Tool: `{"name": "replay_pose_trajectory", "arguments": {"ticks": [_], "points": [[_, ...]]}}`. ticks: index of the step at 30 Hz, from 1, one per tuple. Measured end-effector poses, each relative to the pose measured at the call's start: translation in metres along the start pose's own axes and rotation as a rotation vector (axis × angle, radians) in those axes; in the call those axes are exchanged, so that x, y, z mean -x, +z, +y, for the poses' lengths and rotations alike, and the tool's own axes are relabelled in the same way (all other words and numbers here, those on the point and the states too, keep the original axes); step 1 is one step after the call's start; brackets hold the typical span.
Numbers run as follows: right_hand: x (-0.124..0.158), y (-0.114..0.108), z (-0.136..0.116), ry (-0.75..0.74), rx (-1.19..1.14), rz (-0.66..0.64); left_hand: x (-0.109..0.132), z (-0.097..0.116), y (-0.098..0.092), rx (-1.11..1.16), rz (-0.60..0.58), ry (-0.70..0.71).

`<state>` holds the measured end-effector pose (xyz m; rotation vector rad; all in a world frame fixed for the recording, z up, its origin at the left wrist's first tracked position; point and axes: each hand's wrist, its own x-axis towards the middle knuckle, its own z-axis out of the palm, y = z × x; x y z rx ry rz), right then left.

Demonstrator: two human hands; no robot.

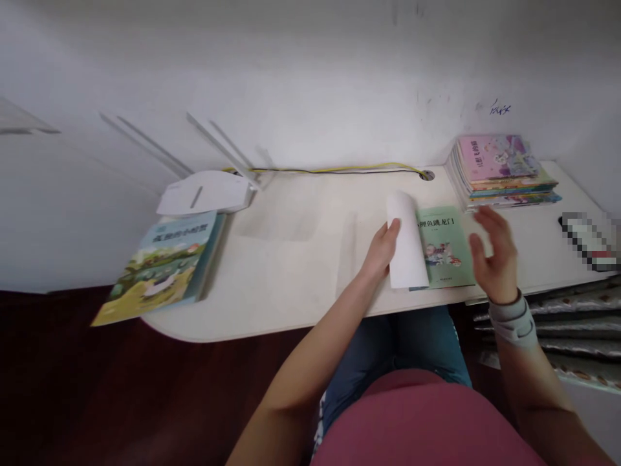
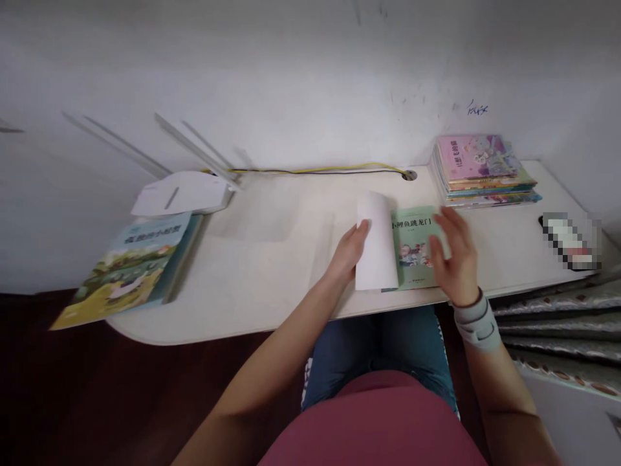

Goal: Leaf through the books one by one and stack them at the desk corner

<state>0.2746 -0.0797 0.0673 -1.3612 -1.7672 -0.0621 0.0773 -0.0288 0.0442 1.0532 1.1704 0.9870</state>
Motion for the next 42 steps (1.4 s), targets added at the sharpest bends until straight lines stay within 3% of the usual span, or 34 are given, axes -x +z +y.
{"name": "replay_pose_trajectory", "arguments": {"ticks": [4, 6, 8, 10, 13, 17, 23, 31, 36, 42], "points": [[-0.016, 0.039, -0.02, -0.159, 0.046, -0.498, -0.003, 0.0, 0.004, 0.035, -0.081, 0.05], [-0.016, 0.058, -0.018, -0.168, 0.073, -0.642, -0.003, -0.003, -0.006, -0.118, -0.095, 0.12], [-0.014, 0.069, -0.012, -0.169, 0.112, -0.703, -0.003, -0.009, -0.027, -0.421, -0.086, 0.237], [-0.01, 0.072, -0.008, -0.183, 0.161, -0.713, -0.002, -0.018, -0.055, -0.812, -0.034, 0.345], [-0.008, 0.072, -0.008, -0.221, 0.224, -0.729, 0.001, -0.034, -0.092, -1.275, 0.026, 0.35], [-0.01, 0.081, -0.019, -0.279, 0.268, -0.745, 0.008, -0.046, -0.114, -1.468, 0.035, 0.331], [-0.011, 0.099, -0.037, -0.265, 0.324, -0.74, 0.015, -0.043, -0.11, -1.464, 0.062, 0.308], [-0.004, 0.106, -0.041, -0.278, 0.321, -0.677, 0.016, -0.046, -0.112, -1.44, 0.081, 0.329], [-0.001, 0.108, -0.043, -0.287, 0.335, -0.681, 0.018, -0.043, -0.103, -1.462, 0.106, 0.348], [-0.013, 0.107, -0.046, -0.256, 0.264, -0.696, 0.021, -0.041, -0.09, -1.525, -0.076, 0.472]]}}
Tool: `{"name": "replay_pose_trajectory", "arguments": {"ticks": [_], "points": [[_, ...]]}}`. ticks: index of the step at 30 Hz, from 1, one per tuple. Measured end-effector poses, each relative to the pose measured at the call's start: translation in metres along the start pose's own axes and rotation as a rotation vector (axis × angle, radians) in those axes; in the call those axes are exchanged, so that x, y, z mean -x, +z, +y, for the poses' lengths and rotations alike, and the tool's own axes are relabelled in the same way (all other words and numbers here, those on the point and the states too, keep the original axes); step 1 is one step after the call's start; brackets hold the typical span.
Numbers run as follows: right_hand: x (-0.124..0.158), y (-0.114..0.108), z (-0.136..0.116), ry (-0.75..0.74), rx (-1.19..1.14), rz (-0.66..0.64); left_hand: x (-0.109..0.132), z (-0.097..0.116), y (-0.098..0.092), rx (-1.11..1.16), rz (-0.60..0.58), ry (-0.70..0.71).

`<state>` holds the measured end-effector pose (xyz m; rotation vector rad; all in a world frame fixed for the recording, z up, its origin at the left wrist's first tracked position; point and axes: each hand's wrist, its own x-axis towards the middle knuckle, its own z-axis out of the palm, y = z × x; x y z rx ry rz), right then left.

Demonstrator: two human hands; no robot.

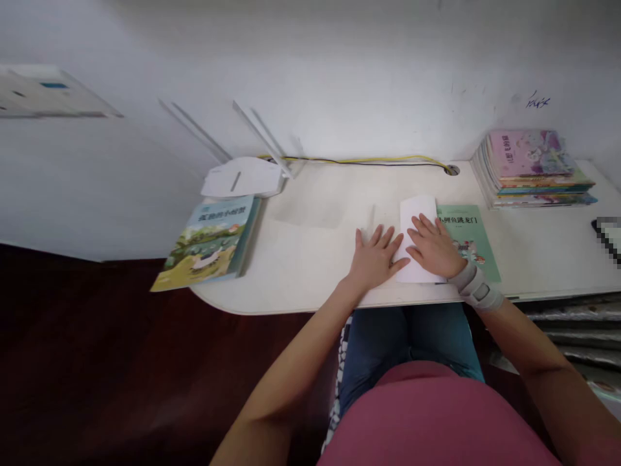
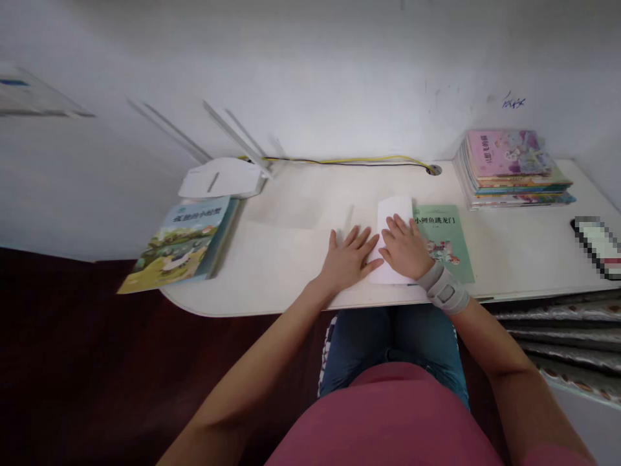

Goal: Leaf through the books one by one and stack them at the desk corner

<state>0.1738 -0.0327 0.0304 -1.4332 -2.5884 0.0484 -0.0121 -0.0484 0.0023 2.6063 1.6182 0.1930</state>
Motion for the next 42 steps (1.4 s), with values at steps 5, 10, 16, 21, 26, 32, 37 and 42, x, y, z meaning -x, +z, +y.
{"name": "replay_pose_trajectory", "arguments": {"ticks": [5, 10, 16, 21, 26, 32, 37, 42], "points": [[-0.037, 0.001, 0.039, 0.147, -0.137, 0.109, 0.002, 0.0, 0.0, -0.029, -0.047, -0.006], [-0.055, 0.017, 0.065, 0.218, -0.207, 0.07, -0.001, -0.004, -0.012, -0.066, -0.123, -0.009], [-0.049, 0.02, 0.059, 0.212, -0.146, 0.108, -0.029, -0.005, -0.03, -0.242, -0.122, -0.133], [-0.049, 0.017, 0.056, 0.192, -0.12, 0.093, -0.051, -0.002, -0.021, -0.144, -0.149, -0.028], [-0.048, 0.016, 0.055, 0.176, -0.111, 0.086, -0.053, -0.019, -0.01, -0.061, -0.159, -0.15], [-0.049, 0.016, 0.056, 0.146, -0.09, 0.078, -0.05, -0.026, 0.003, -0.028, -0.042, -0.198], [-0.048, 0.015, 0.056, 0.136, -0.095, 0.057, -0.05, -0.024, 0.006, -0.022, 0.021, -0.213], [-0.048, 0.016, 0.058, 0.13, -0.095, 0.032, -0.048, -0.024, 0.006, -0.017, 0.047, -0.218]]}}
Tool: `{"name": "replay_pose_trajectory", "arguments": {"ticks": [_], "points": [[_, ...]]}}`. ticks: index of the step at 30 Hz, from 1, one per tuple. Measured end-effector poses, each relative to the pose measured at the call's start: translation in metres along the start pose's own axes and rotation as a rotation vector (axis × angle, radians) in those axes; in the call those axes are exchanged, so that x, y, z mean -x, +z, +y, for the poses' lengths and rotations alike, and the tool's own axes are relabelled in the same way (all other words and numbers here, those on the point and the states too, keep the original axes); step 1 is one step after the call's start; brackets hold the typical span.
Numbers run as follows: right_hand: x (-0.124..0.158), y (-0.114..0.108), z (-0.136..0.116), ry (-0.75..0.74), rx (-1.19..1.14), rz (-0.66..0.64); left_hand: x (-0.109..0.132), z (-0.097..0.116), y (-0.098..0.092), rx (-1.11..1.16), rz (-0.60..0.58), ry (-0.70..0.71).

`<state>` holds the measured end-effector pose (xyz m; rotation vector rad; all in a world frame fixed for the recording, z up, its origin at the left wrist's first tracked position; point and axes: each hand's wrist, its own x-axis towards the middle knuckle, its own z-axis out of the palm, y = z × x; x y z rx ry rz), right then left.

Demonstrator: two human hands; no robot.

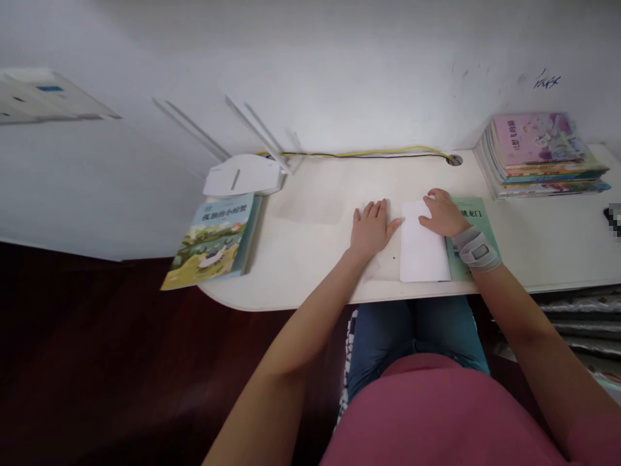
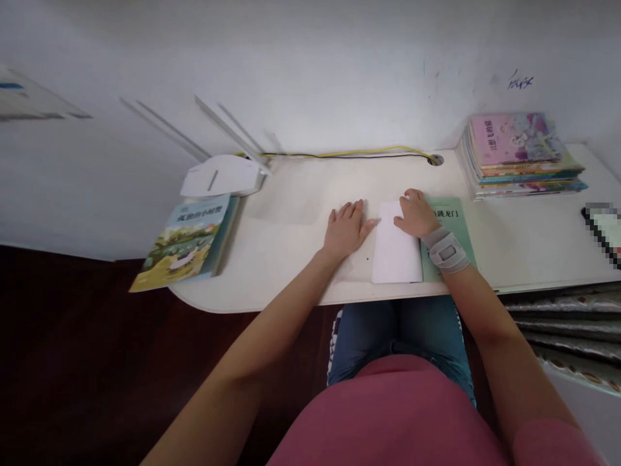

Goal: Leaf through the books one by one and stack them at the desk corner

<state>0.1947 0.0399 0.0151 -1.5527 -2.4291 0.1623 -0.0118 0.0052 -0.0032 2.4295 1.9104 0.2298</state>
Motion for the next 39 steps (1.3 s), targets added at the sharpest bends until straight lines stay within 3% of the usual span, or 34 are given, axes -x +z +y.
{"name": "replay_pose_trajectory", "arguments": {"ticks": [20, 29, 34, 39], "points": [[-0.003, 0.001, 0.004, -0.032, 0.007, -0.032, 0.003, 0.002, -0.004, 0.003, 0.016, 0.003], [-0.003, 0.005, 0.0, 0.056, -0.164, 0.005, 0.002, 0.0, 0.0, 0.023, 0.021, -0.009], [0.031, -0.002, -0.005, 0.042, -0.3, 0.018, -0.001, -0.009, -0.001, 0.027, 0.01, 0.024], [0.084, 0.007, -0.022, 0.035, -0.409, 0.032, 0.013, -0.042, -0.012, -0.032, -0.063, 0.121]]}}
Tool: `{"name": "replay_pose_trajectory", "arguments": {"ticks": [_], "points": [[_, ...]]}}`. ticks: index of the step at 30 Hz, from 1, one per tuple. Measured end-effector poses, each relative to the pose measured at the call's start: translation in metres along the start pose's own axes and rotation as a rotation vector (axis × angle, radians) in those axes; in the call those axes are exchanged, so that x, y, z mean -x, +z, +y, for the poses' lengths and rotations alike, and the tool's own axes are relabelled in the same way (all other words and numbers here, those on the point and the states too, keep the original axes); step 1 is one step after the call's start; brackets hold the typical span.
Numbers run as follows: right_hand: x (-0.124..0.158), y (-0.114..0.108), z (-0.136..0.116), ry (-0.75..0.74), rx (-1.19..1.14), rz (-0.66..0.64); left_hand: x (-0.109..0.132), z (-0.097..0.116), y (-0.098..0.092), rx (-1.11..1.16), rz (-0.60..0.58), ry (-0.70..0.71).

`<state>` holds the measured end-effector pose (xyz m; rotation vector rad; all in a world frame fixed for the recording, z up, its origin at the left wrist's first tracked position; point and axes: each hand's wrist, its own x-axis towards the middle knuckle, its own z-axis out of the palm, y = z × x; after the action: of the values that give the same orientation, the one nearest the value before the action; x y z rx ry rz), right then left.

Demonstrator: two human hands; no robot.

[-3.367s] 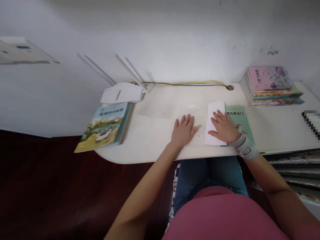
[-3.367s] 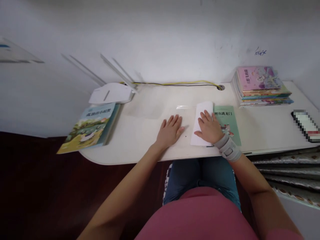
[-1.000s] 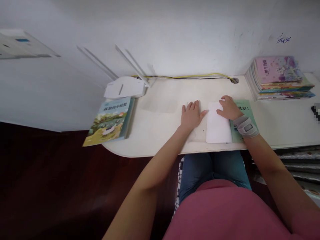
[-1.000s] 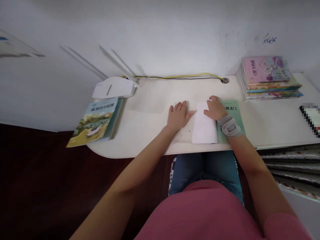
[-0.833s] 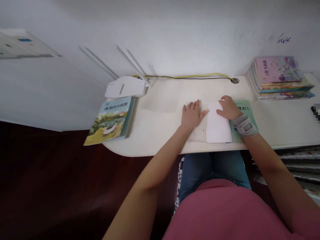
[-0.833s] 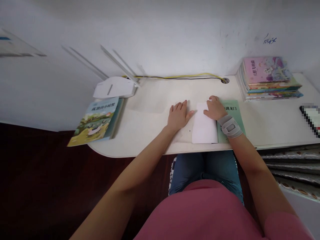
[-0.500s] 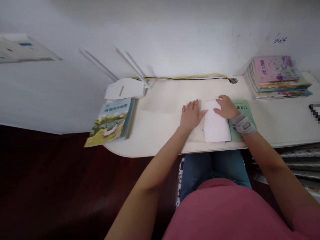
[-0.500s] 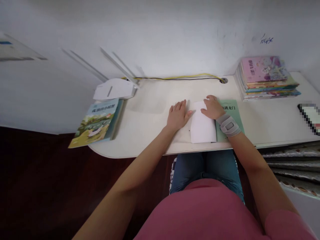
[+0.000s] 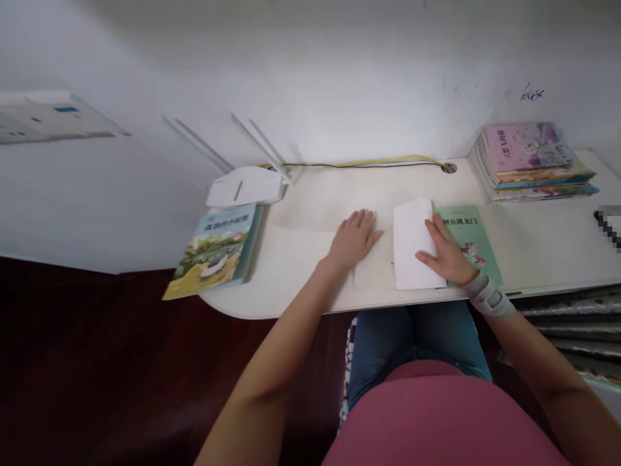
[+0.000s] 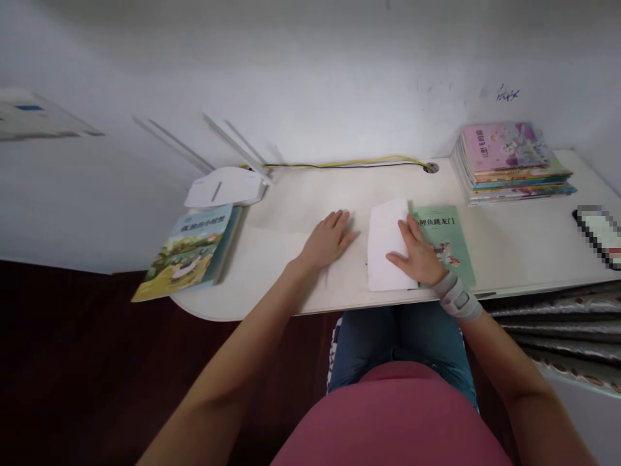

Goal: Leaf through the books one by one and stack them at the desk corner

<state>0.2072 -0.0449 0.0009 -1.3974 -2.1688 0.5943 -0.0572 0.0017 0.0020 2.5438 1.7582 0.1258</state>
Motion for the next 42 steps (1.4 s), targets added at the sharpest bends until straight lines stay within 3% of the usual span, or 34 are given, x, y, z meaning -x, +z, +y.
{"name": "replay_pose_trajectory", "arguments": {"ticks": [3, 7, 31, 38, 42], "points": [[0.01, 0.007, -0.004, 0.024, 0.008, -0.018, 0.02, -0.016, -0.001, -0.022, -0.038, -0.014], [0.006, 0.01, -0.006, 0.024, 0.073, -0.043, 0.034, -0.02, 0.002, -0.021, -0.011, -0.052], [-0.006, 0.013, -0.028, 0.049, 0.256, -0.09, 0.035, -0.017, 0.004, 0.014, 0.032, -0.074], [-0.011, 0.01, -0.005, -0.012, -0.008, 0.033, 0.034, -0.019, 0.005, 0.011, 0.046, -0.056], [-0.015, 0.005, 0.011, -0.085, -0.012, 0.008, 0.034, -0.02, 0.007, 0.017, 0.051, -0.049]]}}
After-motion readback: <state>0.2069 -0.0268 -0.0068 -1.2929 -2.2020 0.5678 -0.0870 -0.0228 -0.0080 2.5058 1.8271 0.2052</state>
